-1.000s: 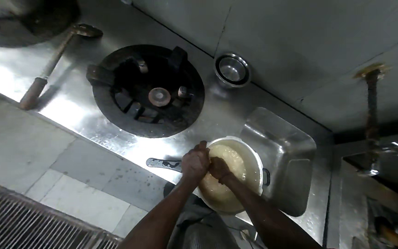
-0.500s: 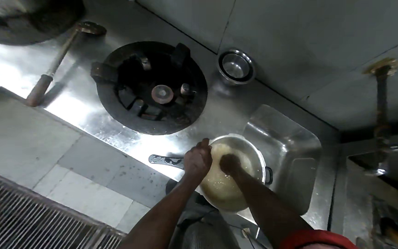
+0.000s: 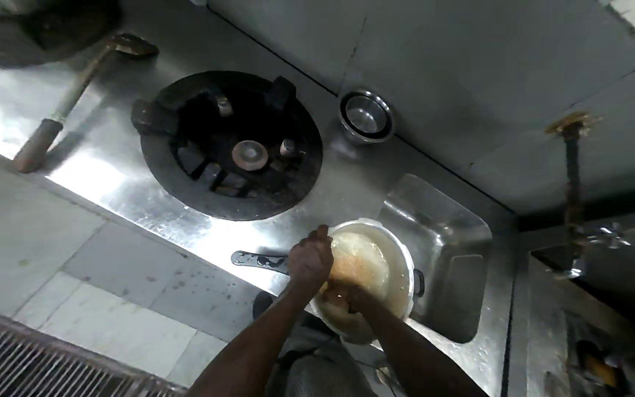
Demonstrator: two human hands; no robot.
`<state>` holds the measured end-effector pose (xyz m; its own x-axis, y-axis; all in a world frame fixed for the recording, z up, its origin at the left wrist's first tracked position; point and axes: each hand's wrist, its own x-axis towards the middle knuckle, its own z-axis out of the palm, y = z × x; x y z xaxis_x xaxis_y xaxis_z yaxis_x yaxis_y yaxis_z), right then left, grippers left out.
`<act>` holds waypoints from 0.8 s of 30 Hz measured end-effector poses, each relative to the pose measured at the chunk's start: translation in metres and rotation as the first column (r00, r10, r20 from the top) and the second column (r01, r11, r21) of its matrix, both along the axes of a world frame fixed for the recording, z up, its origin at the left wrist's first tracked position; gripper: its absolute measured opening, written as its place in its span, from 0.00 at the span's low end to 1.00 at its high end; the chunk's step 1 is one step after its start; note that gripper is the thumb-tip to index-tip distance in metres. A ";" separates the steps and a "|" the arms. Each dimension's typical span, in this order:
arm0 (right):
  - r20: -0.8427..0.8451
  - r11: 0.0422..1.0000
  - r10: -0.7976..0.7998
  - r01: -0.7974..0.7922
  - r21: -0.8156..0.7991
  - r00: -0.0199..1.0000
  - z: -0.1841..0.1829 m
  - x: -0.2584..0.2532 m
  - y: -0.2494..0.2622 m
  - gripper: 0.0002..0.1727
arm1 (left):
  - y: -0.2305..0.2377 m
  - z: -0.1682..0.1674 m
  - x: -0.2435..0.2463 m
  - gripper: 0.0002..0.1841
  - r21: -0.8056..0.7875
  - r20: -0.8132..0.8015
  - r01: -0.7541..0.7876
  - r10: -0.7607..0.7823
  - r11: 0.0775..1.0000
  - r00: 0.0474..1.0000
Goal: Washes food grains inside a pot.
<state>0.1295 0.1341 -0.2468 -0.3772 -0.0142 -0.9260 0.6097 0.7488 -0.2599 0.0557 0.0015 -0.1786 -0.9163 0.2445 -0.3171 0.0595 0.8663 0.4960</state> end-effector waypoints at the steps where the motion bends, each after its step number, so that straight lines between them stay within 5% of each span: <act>1: -0.008 1.000 -0.004 0.004 -0.030 1.000 0.000 -0.002 -0.004 0.26 | 0.000 0.000 0.000 0.20 0.005 0.000 -0.002 0.002 1.000 1.000; 7: -0.231 0.946 -0.320 0.324 -0.019 0.919 0.034 -0.011 -0.017 0.22 | -0.001 0.005 -0.001 0.20 0.014 0.025 0.015 -0.015 1.000 1.000; 10: -0.342 0.870 -0.463 0.494 0.005 0.818 0.042 -0.003 -0.005 0.31 | -0.001 0.005 -0.002 0.21 0.009 0.031 0.015 -0.015 1.000 0.999; 13: -0.323 0.879 -0.417 0.467 0.093 0.849 0.040 -0.010 0.014 0.38 | -0.001 0.001 -0.001 0.19 0.025 -0.018 0.005 -0.005 1.000 1.000; 17: -0.337 0.927 -0.285 0.348 0.141 0.897 0.050 -0.018 0.037 0.25 | -0.001 0.002 0.000 0.19 0.017 -0.026 0.003 -0.002 1.000 1.000; 19: -0.352 0.925 -0.242 0.324 0.197 0.904 0.052 -0.026 0.038 0.27 | -0.001 -0.001 0.000 0.19 0.019 -0.043 0.004 -0.003 1.000 0.999; 21: -0.226 0.915 -0.323 0.364 0.172 0.919 0.089 -0.052 0.025 0.30 | 0.000 -0.002 0.000 0.19 0.017 -0.049 0.003 -0.002 1.000 0.999; 24: -0.258 0.857 -0.468 0.505 0.101 0.845 0.103 -0.068 0.006 0.25 | 0.001 0.001 -0.002 0.20 0.010 -0.008 0.008 -0.008 1.000 1.000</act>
